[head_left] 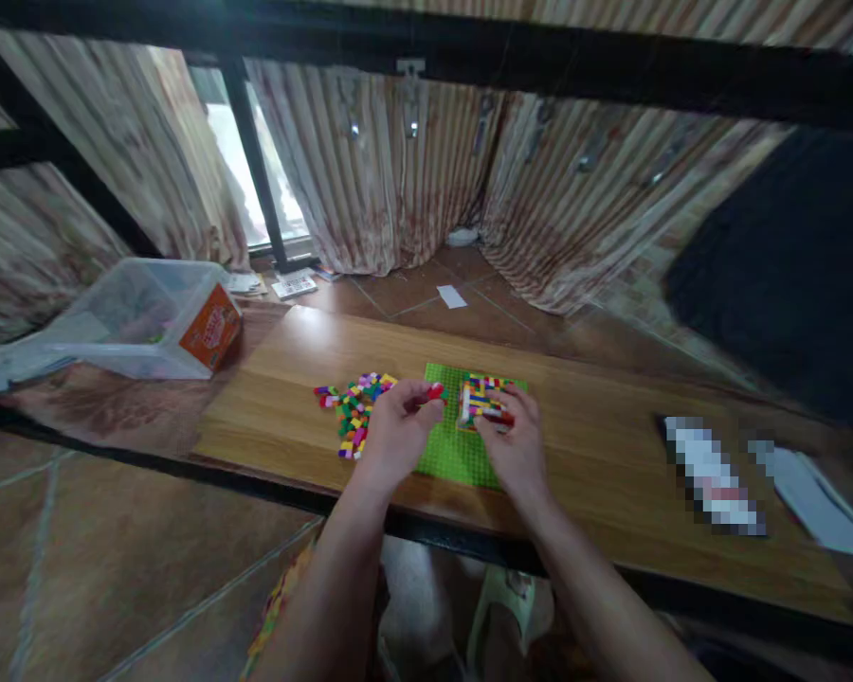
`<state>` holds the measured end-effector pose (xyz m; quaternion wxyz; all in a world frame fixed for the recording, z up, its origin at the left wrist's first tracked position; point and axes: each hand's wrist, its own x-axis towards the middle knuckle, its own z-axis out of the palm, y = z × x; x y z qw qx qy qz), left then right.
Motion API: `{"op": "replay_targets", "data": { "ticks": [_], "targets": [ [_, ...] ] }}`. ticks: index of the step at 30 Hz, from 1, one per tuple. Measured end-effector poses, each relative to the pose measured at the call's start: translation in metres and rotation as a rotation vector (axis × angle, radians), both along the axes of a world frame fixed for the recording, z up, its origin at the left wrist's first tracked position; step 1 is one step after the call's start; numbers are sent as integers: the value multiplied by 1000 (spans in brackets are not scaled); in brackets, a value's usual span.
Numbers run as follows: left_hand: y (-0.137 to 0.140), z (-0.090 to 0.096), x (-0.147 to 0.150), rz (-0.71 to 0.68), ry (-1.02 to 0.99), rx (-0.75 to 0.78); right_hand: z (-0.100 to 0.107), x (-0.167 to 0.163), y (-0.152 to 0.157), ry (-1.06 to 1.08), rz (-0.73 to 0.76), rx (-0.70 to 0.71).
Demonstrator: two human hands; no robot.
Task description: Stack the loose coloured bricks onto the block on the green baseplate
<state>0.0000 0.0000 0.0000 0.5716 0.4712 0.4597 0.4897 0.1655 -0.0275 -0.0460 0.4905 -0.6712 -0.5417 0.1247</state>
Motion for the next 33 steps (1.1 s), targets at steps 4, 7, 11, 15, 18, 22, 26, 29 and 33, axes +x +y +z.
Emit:
{"op": "replay_targets", "data": {
  "ticks": [4, 7, 11, 15, 18, 22, 26, 29, 33],
  "targets": [
    [-2, 1, 2, -18, -6, 6, -1, 0, 1, -2, 3, 6],
    [-3, 2, 4, -38, -34, 2, 5, 1, -1, -73, -20, 10],
    [-4, 3, 6, -58, -54, 5, 25, 0, -8, -111, 6, 118],
    [-6, 6, 9, -113, -68, 11, 40, -6, -11, 102, 216, 107],
    [-8, 9, 13, -164, -80, 36, 40, -10, -10, 225, 293, 70],
    [-11, 11, 16, -179, -73, 55, 40, -10, -11, 257, 311, 114],
    [-12, 10, 18, -190, -44, 62, 44, -11, -15, 187, 291, 171],
    [-12, 9, 19, -183, -31, 44, 46, -10, -17, 109, 254, 224],
    [-10, 7, 16, -168, -78, 31, 43, 2, -14, 114, 218, 207]
  ]
}}
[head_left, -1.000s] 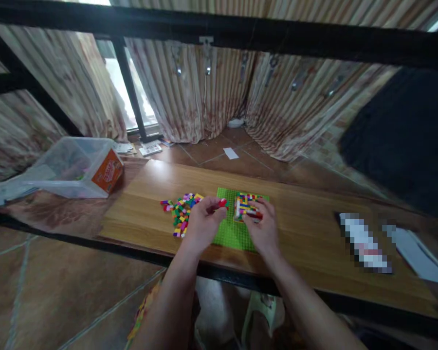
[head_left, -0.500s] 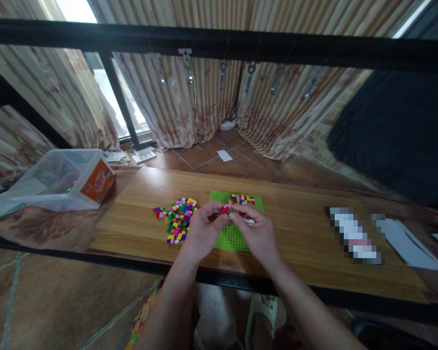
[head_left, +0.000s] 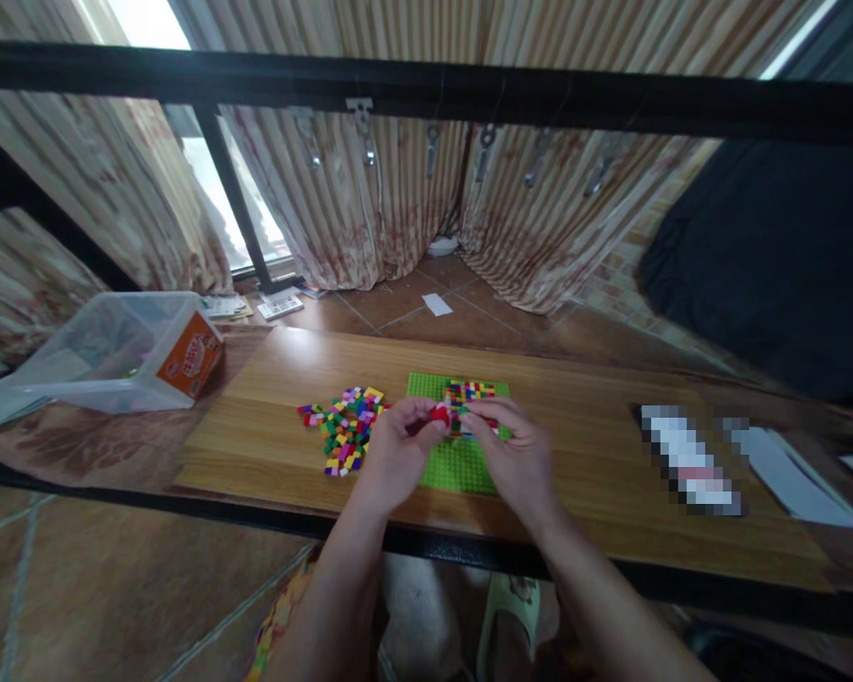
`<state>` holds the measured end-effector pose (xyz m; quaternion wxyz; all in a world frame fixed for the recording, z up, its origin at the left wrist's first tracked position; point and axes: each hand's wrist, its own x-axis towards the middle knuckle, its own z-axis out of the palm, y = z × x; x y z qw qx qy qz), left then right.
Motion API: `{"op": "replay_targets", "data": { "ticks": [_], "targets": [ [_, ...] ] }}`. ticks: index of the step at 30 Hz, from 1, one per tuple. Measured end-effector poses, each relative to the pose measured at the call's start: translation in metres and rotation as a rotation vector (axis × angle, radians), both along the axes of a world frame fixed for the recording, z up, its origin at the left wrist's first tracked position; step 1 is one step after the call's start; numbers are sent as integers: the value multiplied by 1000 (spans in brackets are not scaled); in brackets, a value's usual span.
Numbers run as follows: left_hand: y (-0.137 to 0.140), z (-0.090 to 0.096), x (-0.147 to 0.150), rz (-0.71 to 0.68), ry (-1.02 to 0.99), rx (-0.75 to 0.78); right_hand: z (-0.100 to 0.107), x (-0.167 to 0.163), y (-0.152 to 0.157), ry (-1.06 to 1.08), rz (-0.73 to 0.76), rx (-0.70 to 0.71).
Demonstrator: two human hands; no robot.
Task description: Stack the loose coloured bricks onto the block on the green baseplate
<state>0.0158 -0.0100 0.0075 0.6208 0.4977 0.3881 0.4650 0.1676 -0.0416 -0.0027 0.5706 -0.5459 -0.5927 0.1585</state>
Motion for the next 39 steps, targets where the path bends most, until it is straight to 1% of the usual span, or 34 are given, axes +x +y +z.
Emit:
{"op": "replay_targets", "data": {
  "ticks": [3, 5, 8, 11, 19, 28, 39],
  "targets": [
    [4, -2, -6, 79, 13, -19, -3, 16, 3, -40, -41, -65],
    [6, -3, -10, 116, 33, -35, -6, 24, 3, -135, -50, -104],
    [8, -2, -14, 140, 46, -39, -10, 31, -1, -304, -33, -156],
    [8, -2, -14, 145, 40, -43, -15, 30, -4, -384, 9, -187],
    [7, -3, -12, 148, 13, -43, -25, 21, 4, -391, -7, -141],
    [8, -5, -14, 149, 56, -33, -29, 18, 9, -375, -59, -128],
    [9, -8, -13, 150, 69, -16, -30, 16, 8, -421, -93, -115]
  ]
}}
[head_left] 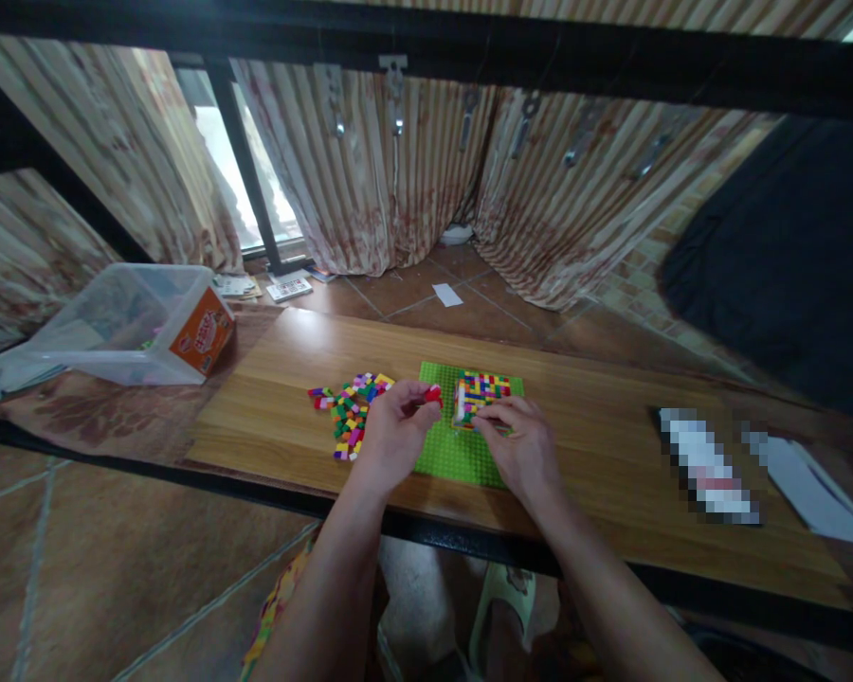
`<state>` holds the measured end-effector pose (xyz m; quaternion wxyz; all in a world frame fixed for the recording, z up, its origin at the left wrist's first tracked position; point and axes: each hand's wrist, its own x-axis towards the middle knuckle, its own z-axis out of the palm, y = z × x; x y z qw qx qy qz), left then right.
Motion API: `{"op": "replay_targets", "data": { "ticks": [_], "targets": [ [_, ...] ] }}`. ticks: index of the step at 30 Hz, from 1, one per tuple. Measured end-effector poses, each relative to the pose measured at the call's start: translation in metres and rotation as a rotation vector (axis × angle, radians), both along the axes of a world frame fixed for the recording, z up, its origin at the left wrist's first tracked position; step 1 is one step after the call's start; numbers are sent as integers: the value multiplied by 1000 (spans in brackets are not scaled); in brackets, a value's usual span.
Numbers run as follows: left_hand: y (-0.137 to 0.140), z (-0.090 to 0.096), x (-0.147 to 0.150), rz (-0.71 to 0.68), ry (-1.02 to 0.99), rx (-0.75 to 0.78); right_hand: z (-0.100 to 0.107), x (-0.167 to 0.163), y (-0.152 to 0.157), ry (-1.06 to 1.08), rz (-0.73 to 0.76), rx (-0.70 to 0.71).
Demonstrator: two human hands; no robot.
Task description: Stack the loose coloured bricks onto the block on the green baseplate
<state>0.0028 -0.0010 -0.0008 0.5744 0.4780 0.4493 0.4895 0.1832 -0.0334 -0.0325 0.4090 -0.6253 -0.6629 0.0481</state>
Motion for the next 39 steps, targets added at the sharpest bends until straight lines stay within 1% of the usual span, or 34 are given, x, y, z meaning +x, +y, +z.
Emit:
{"op": "replay_targets", "data": {
  "ticks": [7, 11, 18, 21, 26, 28, 30, 33, 35, 37, 39],
  "targets": [
    [-1, 2, 0, 0, -8, 1, -1, -2, -3, -135, 15, 51],
    [-1, 2, 0, 2, -9, 6, -3, -2, -5, -206, 22, 54],
    [0, -3, -1, -8, -15, 4, -4, -5, -6, -250, 38, 56],
    [-3, 1, 0, -23, -71, -29, -5, -6, -5, -272, 32, 69],
    [-10, 15, 3, -106, -267, -175, -3, -7, -5, -279, 14, 67],
    [-12, 18, 4, -144, -339, -227, 3, -7, -6, -208, 0, 69],
    [-14, 20, 5, -179, -383, -270, 13, -7, -8, -55, -3, 81],
    [-14, 21, 8, -206, -424, -325, 32, -6, -12, 240, 49, 86],
    [-15, 21, 10, -228, -432, -353, 41, -6, -14, 382, 107, 56],
    [-16, 21, 13, -262, -421, -364, 46, -6, -17, 459, 173, 6],
    [-17, 21, 15, -292, -396, -355, 48, -7, -19, 482, 222, -30]
  ]
}}
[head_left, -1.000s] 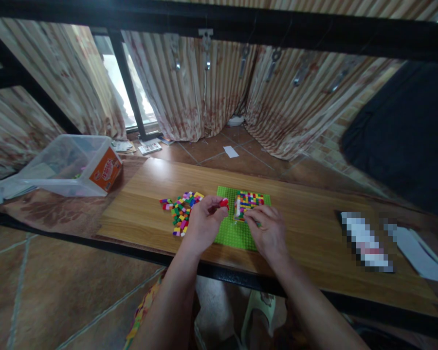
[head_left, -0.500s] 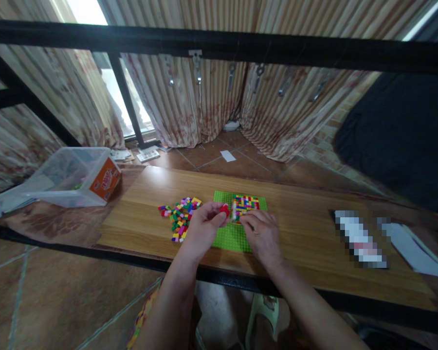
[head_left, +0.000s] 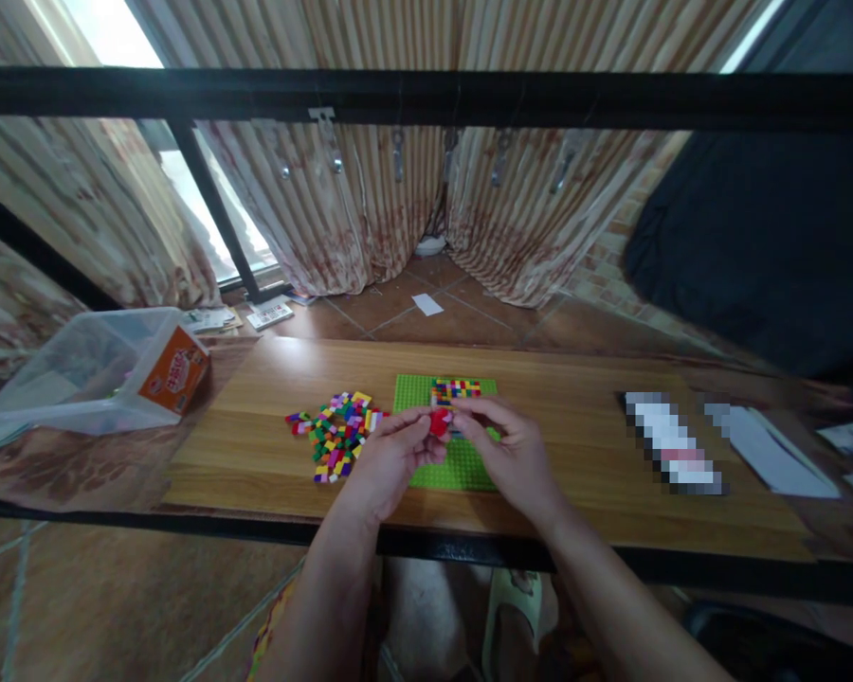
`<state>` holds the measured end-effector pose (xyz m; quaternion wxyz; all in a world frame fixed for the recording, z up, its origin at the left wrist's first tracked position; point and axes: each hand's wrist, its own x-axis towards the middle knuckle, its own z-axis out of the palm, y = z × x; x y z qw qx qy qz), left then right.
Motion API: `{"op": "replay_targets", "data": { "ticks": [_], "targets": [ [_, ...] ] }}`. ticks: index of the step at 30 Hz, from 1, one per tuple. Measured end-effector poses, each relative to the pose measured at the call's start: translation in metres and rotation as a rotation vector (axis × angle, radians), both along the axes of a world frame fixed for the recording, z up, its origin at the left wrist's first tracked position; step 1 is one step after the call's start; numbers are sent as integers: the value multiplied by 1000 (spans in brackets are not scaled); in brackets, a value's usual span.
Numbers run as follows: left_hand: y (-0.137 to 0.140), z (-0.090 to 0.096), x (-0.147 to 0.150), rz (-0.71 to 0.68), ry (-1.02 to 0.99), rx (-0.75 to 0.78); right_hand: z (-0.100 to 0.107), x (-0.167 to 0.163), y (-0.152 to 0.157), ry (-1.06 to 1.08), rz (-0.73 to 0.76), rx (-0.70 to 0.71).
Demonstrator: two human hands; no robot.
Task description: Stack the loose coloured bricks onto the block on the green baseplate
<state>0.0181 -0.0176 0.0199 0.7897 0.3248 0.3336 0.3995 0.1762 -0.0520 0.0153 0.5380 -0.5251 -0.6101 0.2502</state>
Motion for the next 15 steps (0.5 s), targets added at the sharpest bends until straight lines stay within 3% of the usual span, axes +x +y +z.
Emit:
{"op": "replay_targets", "data": {
  "ticks": [15],
  "targets": [
    [-2, -1, 9, -125, 180, 371, -1, 2, -3, 37, 5, -46]
  ]
}}
